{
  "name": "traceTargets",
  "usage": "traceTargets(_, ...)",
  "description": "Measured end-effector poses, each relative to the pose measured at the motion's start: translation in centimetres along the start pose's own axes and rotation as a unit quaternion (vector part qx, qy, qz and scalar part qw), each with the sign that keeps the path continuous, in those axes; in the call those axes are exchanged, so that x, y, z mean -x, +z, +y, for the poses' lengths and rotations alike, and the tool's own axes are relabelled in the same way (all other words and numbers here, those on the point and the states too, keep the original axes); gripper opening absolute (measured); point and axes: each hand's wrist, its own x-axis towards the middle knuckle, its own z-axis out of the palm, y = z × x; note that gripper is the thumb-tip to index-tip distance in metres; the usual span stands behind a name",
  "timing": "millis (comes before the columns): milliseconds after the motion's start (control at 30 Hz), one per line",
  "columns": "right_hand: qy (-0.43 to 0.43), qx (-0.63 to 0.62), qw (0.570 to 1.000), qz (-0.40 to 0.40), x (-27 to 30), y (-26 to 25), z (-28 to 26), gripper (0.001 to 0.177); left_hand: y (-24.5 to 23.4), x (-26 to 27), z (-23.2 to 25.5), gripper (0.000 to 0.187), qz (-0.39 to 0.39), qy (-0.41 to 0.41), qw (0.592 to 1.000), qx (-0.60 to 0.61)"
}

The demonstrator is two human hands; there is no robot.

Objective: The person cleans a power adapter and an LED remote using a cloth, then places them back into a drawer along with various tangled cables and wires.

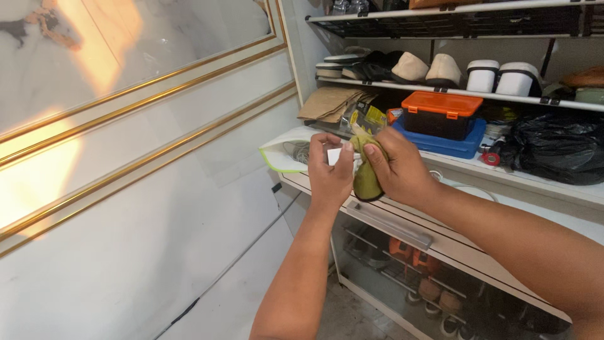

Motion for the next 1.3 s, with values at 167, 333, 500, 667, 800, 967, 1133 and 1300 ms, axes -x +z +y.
traceTargets(167, 0.120, 0.035, 0.989, -0.075, -0.3, -1.1, 1.1, 0.025, 0.0, 0.1, 0.2, 0.040, 0.020, -0.147, 0.983, 0.110)
traceTargets(333, -0.079, 0.012, 0.992, 0.095, -1.7, -0.6, -1.3, 0.015, 1.5, 0.1, 2.7, 0.053, -0.017, -0.175, 0.929, 0.326)
traceTargets(500, -0.072, 0.081, 0.994, 0.028, 1.7, 1.5, -3.8, 0.017, 1.9, 1.2, 0.1, 0.045, 0.092, -0.256, 0.864, 0.425)
traceTargets(667, -0.031, 0.062, 0.997, 0.041, 3.4, 1.7, -3.4, 0.009, -0.7, 2.5, -2.2, 0.050, 0.050, -0.185, 0.894, 0.405)
traceTargets(800, -0.042, 0.042, 0.984, 0.168, 1.2, 2.7, -4.6, 0.012, 0.1, 4.7, -0.3, 0.067, 0.020, -0.394, 0.865, 0.310)
traceTargets(967, -0.011, 0.016, 0.995, 0.099, 4.8, 4.1, -4.9, 0.029, -0.1, 6.2, -1.7, 0.071, 0.064, -0.310, 0.867, 0.384)
traceTargets(1133, 0.168, 0.005, 0.966, 0.196, 6.7, 3.5, -2.0, 0.012, -1.6, 6.5, -2.9, 0.049, 0.000, -0.158, 0.941, 0.300)
traceTargets(1300, -0.027, -0.024, 0.989, 0.147, 4.9, 3.7, -3.8, 0.015, -0.7, 6.4, -2.7, 0.041, -0.057, -0.179, 0.973, 0.135)
